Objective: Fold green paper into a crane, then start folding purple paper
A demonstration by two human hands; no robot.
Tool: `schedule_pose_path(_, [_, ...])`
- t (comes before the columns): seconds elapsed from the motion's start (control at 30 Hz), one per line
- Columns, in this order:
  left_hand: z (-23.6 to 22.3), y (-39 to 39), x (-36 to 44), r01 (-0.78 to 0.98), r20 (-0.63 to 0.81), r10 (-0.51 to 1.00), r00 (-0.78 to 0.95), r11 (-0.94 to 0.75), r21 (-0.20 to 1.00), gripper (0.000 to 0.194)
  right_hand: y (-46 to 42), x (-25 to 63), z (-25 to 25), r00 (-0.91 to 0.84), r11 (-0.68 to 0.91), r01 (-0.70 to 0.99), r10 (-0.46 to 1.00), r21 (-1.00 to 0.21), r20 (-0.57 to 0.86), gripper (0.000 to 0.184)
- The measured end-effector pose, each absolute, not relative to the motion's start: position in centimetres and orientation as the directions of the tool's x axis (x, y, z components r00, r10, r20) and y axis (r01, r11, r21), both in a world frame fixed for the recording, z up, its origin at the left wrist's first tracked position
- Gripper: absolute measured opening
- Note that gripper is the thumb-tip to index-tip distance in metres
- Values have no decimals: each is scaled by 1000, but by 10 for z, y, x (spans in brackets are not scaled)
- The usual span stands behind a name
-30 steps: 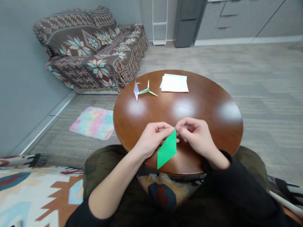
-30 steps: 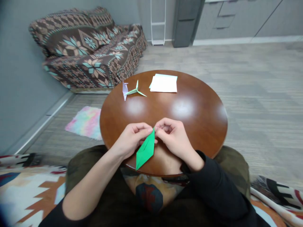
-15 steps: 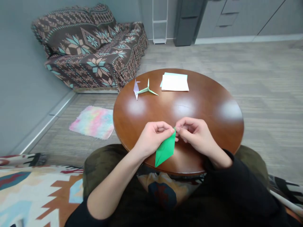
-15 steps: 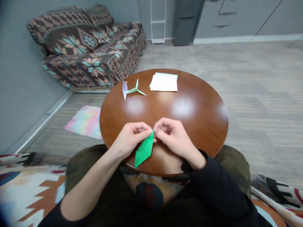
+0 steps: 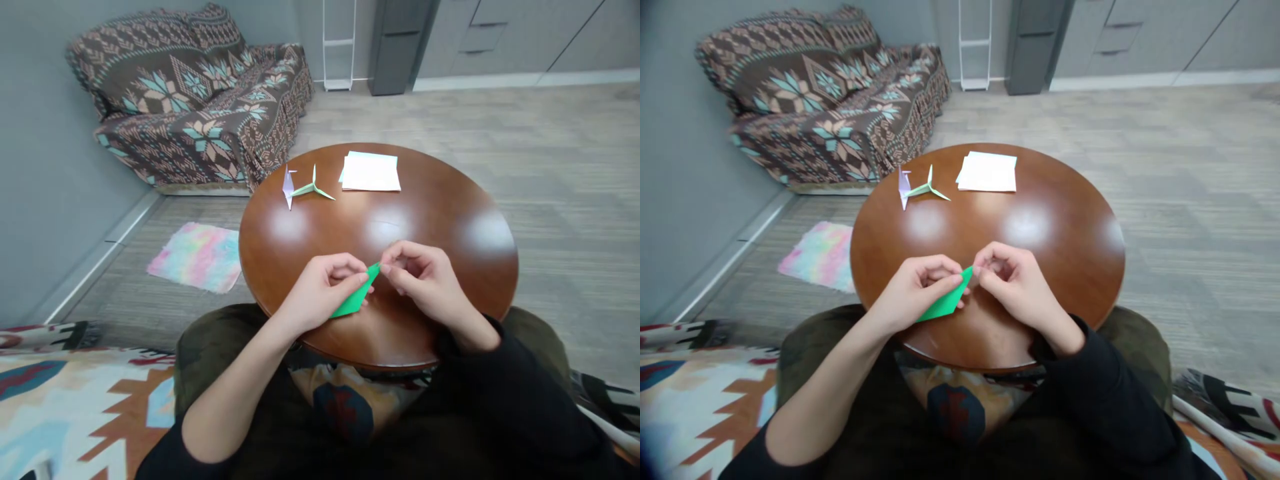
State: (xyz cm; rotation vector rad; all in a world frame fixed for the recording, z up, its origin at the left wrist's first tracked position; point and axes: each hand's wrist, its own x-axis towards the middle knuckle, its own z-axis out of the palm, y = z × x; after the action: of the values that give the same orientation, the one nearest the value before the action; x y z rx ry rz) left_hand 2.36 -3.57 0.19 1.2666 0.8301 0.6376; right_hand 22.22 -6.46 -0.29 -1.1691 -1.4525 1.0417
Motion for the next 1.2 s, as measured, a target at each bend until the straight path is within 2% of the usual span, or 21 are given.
schedule_pose_path(0.13, [4, -35, 19, 119, -175, 799, 575, 130, 984, 22, -64, 225, -1, -151, 161, 197, 980, -967, 132, 15])
schedule_pose_path(0.57, [4, -36, 16, 253, -137, 819, 557, -10, 967, 23, -63, 222, -3, -155, 106, 219, 985, -970, 73, 10])
schedule_pose_path(0.93, [4, -34, 16, 277, -122, 819, 560, -47, 960, 17, -62, 222, -3, -173, 65, 195, 984, -979, 31, 8])
schedule_pose_path(1.2, [6, -31, 13, 274, -185, 791, 582, 23, 961, 18, -63, 223, -2, -207, 57, 200, 978, -978, 14, 6])
